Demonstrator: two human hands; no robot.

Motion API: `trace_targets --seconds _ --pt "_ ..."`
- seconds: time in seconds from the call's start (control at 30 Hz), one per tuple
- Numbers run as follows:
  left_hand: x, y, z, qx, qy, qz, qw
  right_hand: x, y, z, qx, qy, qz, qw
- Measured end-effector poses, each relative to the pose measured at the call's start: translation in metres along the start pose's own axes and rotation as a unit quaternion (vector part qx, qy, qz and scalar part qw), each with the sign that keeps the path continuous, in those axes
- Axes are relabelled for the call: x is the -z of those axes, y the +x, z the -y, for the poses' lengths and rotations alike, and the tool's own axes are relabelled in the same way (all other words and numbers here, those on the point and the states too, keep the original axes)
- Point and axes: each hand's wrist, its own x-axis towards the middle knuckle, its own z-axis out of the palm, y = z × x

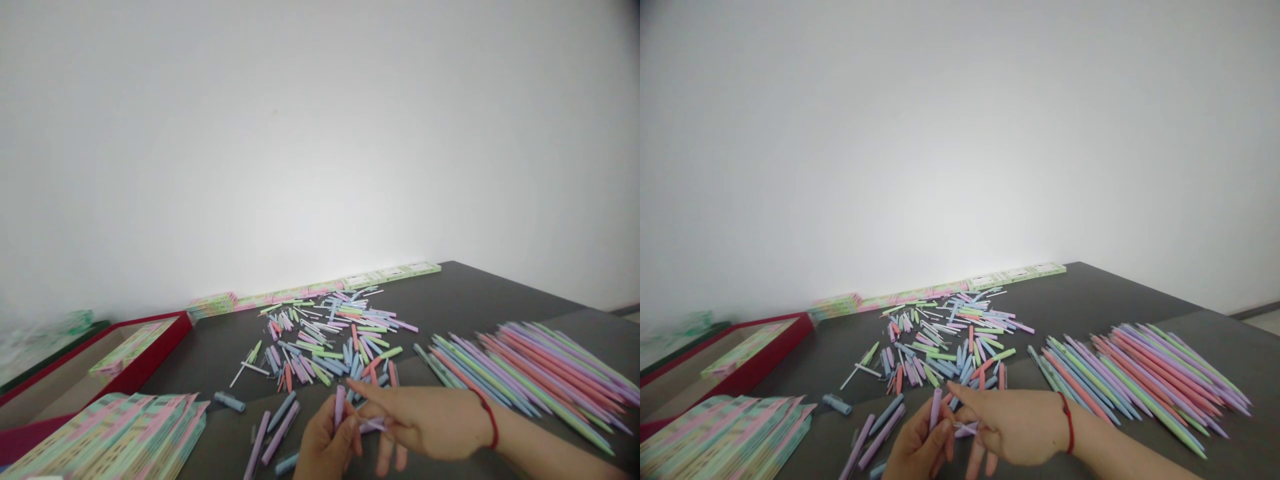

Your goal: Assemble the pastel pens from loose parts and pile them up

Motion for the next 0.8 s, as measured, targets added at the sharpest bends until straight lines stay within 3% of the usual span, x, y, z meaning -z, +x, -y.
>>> trace_targets --seconds 0.23,0.67,0.8 --pt "0.000 0.000 0.003 -0.008 -0.007 0.010 1.000 0.001 0.001 -0.005 0.028 0.008 0.012 0.999" --pt "-0.003 -0.003 -0.005 -0.008 0.021 0.017 1.000 0.000 0.003 -0.021 0.005 0.055 0.030 0.998" --pt "-0.006 -0.005 -0.005 -0.030 0.035 0.023 0.999 -0.003 0.006 -0.014 0.004 0.098 0.000 0.995"
